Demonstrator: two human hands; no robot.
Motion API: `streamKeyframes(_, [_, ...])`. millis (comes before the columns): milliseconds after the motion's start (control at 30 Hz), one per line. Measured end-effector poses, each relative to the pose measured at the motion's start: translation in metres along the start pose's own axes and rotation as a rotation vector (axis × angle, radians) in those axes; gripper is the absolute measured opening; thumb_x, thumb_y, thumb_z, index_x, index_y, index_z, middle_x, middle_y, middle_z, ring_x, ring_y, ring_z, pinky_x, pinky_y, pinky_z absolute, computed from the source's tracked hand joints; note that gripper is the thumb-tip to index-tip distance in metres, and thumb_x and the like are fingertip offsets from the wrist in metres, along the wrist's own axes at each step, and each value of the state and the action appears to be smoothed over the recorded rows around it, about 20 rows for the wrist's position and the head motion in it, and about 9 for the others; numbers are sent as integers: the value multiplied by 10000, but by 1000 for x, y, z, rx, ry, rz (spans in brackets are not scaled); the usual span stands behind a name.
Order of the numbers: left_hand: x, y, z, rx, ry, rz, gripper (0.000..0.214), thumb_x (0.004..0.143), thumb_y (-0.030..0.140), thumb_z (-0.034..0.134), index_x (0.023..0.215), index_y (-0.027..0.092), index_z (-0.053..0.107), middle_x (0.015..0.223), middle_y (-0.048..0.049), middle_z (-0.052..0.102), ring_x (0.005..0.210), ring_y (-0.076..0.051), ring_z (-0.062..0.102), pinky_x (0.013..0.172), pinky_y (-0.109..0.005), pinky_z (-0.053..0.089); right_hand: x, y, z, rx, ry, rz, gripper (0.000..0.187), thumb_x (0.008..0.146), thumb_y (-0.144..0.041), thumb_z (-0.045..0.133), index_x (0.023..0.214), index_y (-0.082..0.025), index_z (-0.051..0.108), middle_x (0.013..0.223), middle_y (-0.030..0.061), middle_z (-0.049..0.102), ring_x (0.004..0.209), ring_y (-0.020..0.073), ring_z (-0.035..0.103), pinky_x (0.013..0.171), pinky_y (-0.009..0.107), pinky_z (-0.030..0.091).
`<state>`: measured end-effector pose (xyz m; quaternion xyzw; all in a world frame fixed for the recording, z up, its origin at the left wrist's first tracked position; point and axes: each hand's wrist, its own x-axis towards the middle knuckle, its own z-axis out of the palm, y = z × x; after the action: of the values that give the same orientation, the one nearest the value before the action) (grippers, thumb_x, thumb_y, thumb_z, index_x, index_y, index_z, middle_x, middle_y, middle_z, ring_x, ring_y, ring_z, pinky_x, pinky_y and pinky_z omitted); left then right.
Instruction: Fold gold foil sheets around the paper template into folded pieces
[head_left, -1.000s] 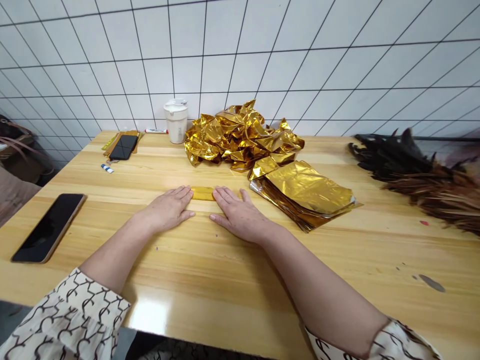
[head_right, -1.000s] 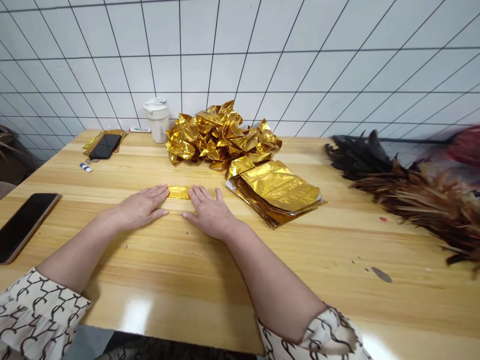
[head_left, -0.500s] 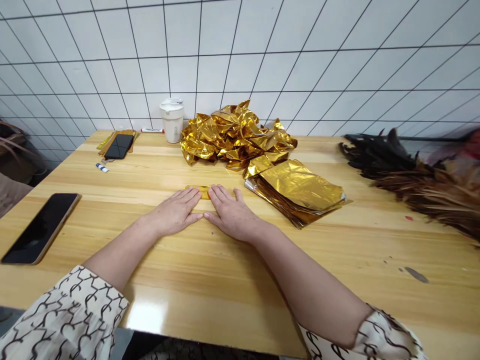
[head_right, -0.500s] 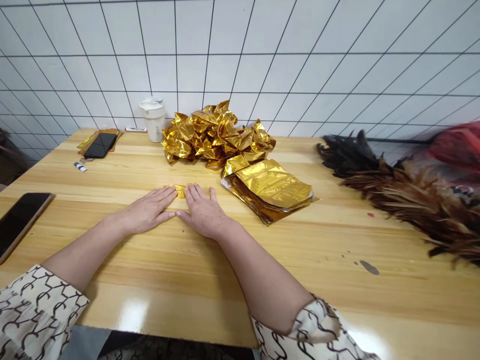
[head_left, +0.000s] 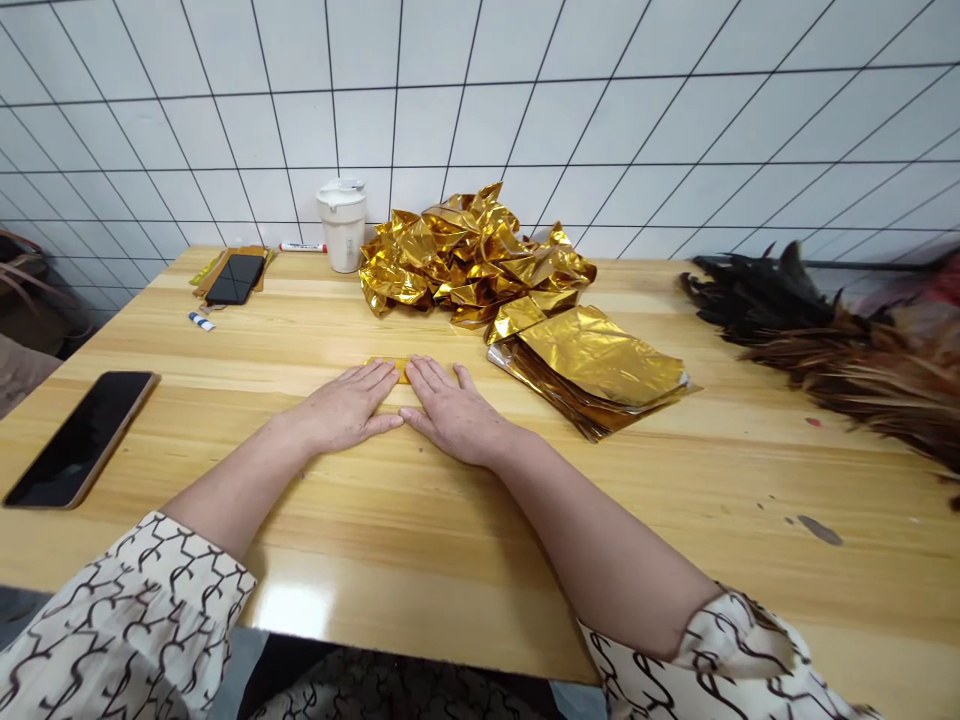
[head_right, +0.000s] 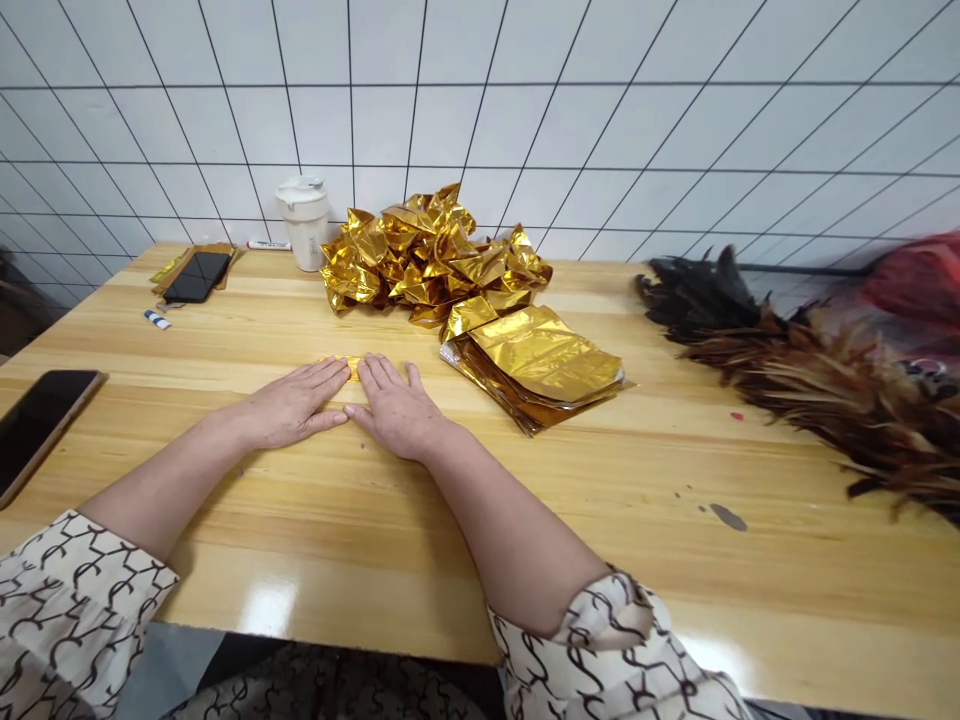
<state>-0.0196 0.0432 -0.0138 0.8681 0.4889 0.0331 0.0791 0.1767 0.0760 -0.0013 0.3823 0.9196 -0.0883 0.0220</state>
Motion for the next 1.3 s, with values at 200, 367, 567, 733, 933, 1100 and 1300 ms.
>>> streamKeyframes(200, [2,8,-2,3,96,-30,725,942,631,248,1399,89,399,1493,-186,378,1402,-269,327,1155,-419,260,-2,5,-2,10,-2,11,701,947,-492,217,1494,-54,230,1560,203,222,1450,293,168,1139,573,159])
streamKeyframes(367, [14,18,1,-12,55,-40,803,927,658,232,1465,63,270,1551,-188,242,1443,-277,220,1169,-426,208,-1,5,1,-2,-7,23,668,950,-462,239,1501,-84,224,1565,184,228,1449,279,178,1144,557,161])
streamKeyframes(567, [10,12,-3,-12,-23,-64,839,926,664,206,1476,31,229,1560,-201,185,1455,-275,166,1177,-400,170,-1,5,0,4,-16,26,687,947,-490,222,1499,-80,236,1571,182,203,1450,290,169,1148,555,152])
streamKeyframes(733, [-2,0,-4,5,-24,-76,869,908,694,215,1472,34,238,1558,-204,194,1456,-280,160,1176,-399,166,-1,4,-4,13,-17,27,694,939,-517,236,1499,-107,248,1574,168,204,1449,292,174,1146,560,155])
streamKeyframes(933, [-2,-1,-6,12,-66,-86,910,897,711,213,1474,6,207,1561,-221,143,1460,-295,127,1176,-409,152,-2,-2,-8,-36,-25,61,687,951,-482,246,1489,-55,254,1560,191,225,1450,297,170,1144,573,144])
streamKeyframes(1100, [-1,2,-10,0,-103,-92,965,867,745,254,1480,3,184,1562,-230,125,1461,-302,109,1177,-413,140,1,-11,0,-92,71,-88,629,966,-412,241,1477,-48,283,1547,194,262,1450,290,168,1146,575,131])
streamKeyframes(1300, [-3,0,-12,9,-106,-83,953,862,743,279,1483,24,190,1564,-218,136,1461,-294,124,1174,-396,139,0,-7,-1,-31,12,-130,618,965,-393,268,1476,-46,287,1543,199,261,1439,289,211,1138,559,189])
